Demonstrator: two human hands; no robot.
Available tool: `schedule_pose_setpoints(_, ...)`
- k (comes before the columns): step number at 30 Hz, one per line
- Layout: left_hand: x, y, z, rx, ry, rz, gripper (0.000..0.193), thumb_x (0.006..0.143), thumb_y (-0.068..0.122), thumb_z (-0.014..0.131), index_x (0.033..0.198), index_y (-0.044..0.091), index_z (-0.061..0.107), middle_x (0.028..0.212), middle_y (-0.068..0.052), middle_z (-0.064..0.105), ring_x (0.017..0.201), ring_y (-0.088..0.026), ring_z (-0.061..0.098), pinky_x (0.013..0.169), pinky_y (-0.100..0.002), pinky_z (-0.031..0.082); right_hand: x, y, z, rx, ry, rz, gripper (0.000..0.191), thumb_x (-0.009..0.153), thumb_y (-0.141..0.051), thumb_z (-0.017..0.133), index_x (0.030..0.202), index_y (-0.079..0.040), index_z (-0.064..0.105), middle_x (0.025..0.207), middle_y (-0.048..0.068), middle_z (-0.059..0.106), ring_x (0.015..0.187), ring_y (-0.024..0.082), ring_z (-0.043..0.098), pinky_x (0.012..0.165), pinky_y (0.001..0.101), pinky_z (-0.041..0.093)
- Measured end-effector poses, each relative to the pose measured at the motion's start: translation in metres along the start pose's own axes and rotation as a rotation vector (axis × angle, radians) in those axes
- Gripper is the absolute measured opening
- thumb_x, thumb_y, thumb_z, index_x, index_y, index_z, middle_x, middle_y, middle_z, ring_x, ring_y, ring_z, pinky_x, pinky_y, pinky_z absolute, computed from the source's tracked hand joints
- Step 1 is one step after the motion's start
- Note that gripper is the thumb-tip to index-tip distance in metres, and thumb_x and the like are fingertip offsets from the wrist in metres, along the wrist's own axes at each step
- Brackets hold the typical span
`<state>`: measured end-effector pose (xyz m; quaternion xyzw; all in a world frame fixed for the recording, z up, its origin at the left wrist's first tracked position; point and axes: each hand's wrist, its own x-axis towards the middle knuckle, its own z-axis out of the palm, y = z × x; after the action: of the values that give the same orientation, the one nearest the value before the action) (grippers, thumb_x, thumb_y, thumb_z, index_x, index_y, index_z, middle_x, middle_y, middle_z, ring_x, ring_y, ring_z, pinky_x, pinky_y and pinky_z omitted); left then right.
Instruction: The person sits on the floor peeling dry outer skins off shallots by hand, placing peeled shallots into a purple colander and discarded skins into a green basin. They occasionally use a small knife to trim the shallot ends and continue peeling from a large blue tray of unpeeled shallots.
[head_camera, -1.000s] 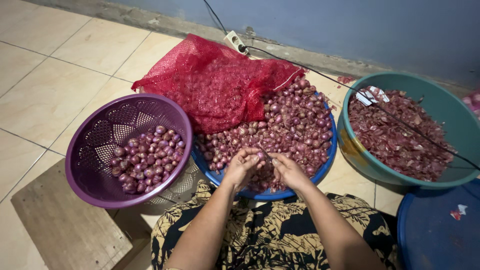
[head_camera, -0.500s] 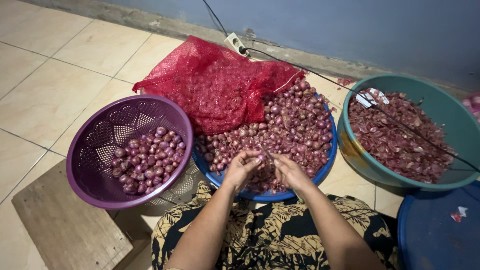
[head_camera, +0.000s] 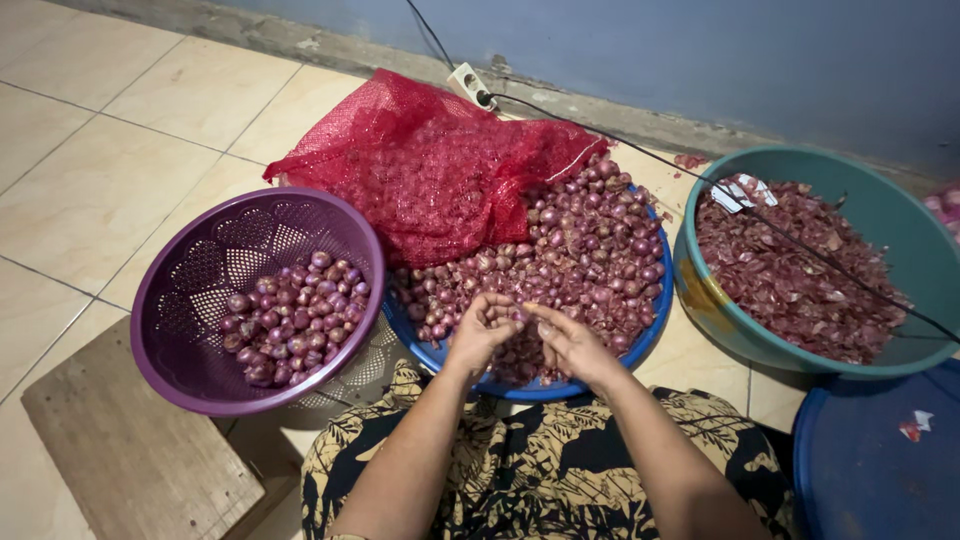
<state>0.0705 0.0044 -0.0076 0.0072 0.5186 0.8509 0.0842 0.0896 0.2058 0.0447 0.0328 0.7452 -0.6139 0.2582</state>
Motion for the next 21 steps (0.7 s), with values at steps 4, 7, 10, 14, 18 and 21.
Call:
schedule_pose_setpoints(4, -0.004, 0.007, 0.006, 0.0, -0.014, 0.024, 0.043, 0.082, -0.01, 0.071, 0.12, 0.002, 0.056, 0.107, -0.008, 0.069, 0.097, -0.014, 0.068, 0.089, -0.027, 0.057, 0.005, 0.002, 0.001, -0.128, 0.073, 0.028, 0.046, 0.104, -0.023, 0.049, 0.149, -0.028, 0.057, 0.064, -0.001, 0.055, 0.052, 0.007, 0.047, 0.046, 0.0222, 0.04)
schedule_pose_setpoints(7, -0.006, 0.012, 0.009, 0.038, -0.007, 0.003, 0.039, 0.085, -0.008, 0.071, 0.12, 0.003, 0.059, 0.106, -0.007, 0.068, 0.096, -0.012, 0.067, 0.089, -0.025, 0.055, 0.003, -0.003, 0.0, -0.102, 0.105, 0.041, 0.044, 0.104, -0.026, 0.052, 0.148, -0.028, 0.056, 0.065, 0.0, 0.057, 0.053, 0.008, 0.048, 0.047, 0.0228, 0.04)
schedule_pose_setpoints(10, -0.004, 0.012, 0.011, 0.005, -0.001, -0.002, 0.033, 0.086, -0.007, 0.072, 0.113, 0.006, 0.059, 0.1, -0.006, 0.068, 0.092, -0.012, 0.067, 0.085, -0.024, 0.055, -0.004, -0.007, 0.001, -0.004, 0.017, 0.043, 0.044, 0.103, -0.028, 0.05, 0.146, -0.032, 0.054, 0.065, 0.0, 0.058, 0.052, 0.009, 0.047, 0.047, 0.0241, 0.04)
schedule_pose_setpoints(14, -0.002, 0.002, 0.007, -0.012, 0.0, 0.049, 0.031, 0.088, -0.007, 0.078, 0.103, 0.007, 0.055, 0.092, -0.001, 0.062, 0.083, -0.009, 0.059, 0.071, -0.023, 0.048, -0.002, -0.005, 0.01, -0.125, 0.09, -0.013, 0.04, 0.101, -0.029, 0.058, 0.141, -0.028, 0.064, 0.071, -0.003, 0.06, 0.058, 0.007, 0.049, 0.053, 0.0243, 0.042)
schedule_pose_setpoints(18, -0.007, 0.001, 0.008, -0.004, -0.03, 0.078, 0.032, 0.082, -0.006, 0.075, 0.103, 0.009, 0.057, 0.089, 0.003, 0.059, 0.081, -0.007, 0.058, 0.07, -0.021, 0.049, 0.012, 0.009, 0.015, -0.229, 0.166, -0.001, 0.038, 0.103, -0.031, 0.058, 0.139, -0.026, 0.068, 0.076, 0.004, 0.063, 0.062, 0.013, 0.053, 0.059, 0.0325, 0.047)
schedule_pose_setpoints(21, -0.013, 0.019, 0.003, 0.27, 0.041, 0.165, 0.031, 0.079, -0.004, 0.075, 0.102, 0.009, 0.059, 0.088, 0.002, 0.062, 0.077, -0.007, 0.059, 0.069, -0.022, 0.051, 0.019, 0.022, 0.006, -0.361, 0.242, -0.228, 0.034, 0.101, -0.033, 0.066, 0.132, -0.019, 0.072, 0.093, 0.005, 0.069, 0.08, 0.013, 0.062, 0.073, 0.0334, 0.05)
